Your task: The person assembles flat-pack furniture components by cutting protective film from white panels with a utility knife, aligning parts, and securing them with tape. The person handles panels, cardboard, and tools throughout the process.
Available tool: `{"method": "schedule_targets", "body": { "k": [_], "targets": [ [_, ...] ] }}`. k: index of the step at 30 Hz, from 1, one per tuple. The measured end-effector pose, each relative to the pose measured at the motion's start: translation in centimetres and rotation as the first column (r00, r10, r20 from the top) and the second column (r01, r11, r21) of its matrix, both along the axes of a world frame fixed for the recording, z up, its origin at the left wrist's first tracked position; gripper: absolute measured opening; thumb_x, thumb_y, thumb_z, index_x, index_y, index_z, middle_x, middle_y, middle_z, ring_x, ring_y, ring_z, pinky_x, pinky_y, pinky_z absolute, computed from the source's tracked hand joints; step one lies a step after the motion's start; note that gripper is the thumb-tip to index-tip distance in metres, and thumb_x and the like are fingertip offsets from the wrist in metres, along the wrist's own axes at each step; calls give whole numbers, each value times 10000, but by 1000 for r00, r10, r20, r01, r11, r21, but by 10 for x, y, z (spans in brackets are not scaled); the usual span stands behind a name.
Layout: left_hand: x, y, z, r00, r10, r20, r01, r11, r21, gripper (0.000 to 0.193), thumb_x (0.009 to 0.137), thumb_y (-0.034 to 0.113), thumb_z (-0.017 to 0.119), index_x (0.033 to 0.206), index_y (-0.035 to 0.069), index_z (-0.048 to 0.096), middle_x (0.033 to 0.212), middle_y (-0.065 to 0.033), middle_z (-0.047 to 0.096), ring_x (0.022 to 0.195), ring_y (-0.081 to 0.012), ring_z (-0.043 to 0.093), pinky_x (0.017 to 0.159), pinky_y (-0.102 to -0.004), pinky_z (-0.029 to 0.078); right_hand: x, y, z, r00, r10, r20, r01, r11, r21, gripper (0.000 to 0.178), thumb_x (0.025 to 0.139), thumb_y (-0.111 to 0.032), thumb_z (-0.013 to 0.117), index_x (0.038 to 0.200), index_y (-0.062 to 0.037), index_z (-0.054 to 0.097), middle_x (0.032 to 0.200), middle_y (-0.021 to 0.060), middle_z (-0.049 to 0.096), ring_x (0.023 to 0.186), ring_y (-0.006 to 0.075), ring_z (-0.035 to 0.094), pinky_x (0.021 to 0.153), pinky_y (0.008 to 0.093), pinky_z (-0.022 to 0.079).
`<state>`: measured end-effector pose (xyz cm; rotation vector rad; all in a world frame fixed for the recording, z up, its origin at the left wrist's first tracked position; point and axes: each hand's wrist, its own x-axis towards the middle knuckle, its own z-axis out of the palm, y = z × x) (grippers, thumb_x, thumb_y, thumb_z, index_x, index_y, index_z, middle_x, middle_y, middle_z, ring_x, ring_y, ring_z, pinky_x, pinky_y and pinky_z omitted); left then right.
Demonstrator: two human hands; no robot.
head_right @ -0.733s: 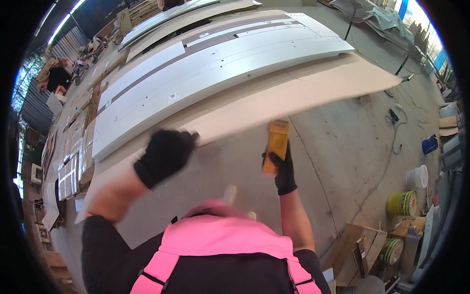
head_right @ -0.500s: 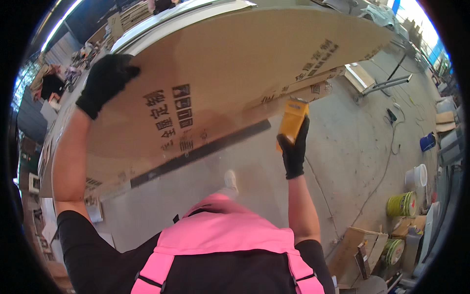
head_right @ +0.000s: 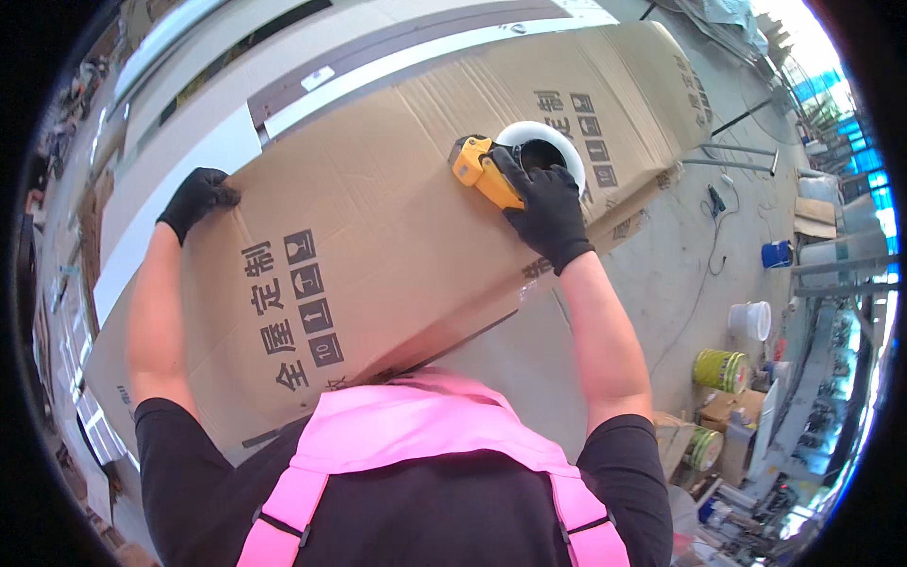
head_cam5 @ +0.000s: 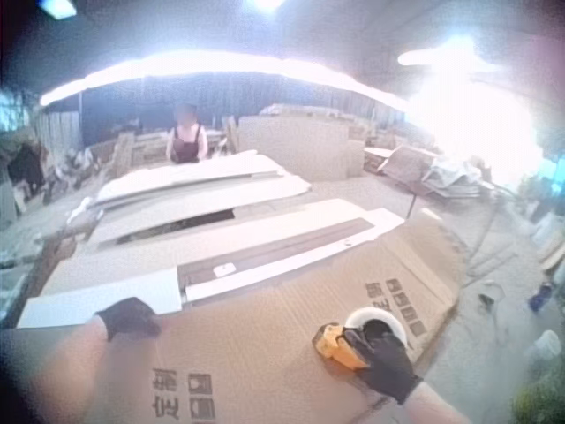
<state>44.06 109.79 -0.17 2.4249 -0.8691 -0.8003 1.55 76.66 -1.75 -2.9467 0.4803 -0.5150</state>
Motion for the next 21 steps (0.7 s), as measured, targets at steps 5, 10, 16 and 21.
{"method": "schedule_targets", "body": {
  "k": [5,10,16,21],
  "targets": [
    [4,6,-39,977,-105,184,94,993,70,378,738,359,738,933,36,721,774,-95,689,702,-172,630,711,-331,501,16,-19,-9,993,48,-107,-30,986,161,824,679,-83,740,1435,-93,414,985,153,631,919,352,583,839,442,452],
    [-85,16,-53,436,122,892,-98,991,-87,578,764,390,703,1294,209,560,1302,-108,543,1217,-287,488,1016,-495,369,12,-27,-18,993,115,-38,-108,985,134,748,752,-121,690,1438,-50,398,1261,188,581,1108,375,561,964,427,432],
    [-333,141,-64,339,522,783,-431,826,-363,632,895,351,608,1424,63,417,1463,-228,343,1359,-392,316,1110,-541,215,7,-41,-27,976,163,-144,-135,974,183,782,808,-93,638,1501,-68,277,1482,166,395,1369,319,373,1134,384,278],
    [-351,231,-89,146,630,763,-762,563,-319,711,918,378,576,1461,5,308,1496,-238,320,1409,-383,258,1141,-527,163,3,-42,-28,973,202,-111,-203,979,5,763,863,-132,629,1514,-106,232,1370,179,507,1266,336,486,1075,388,362]
  ]
}}
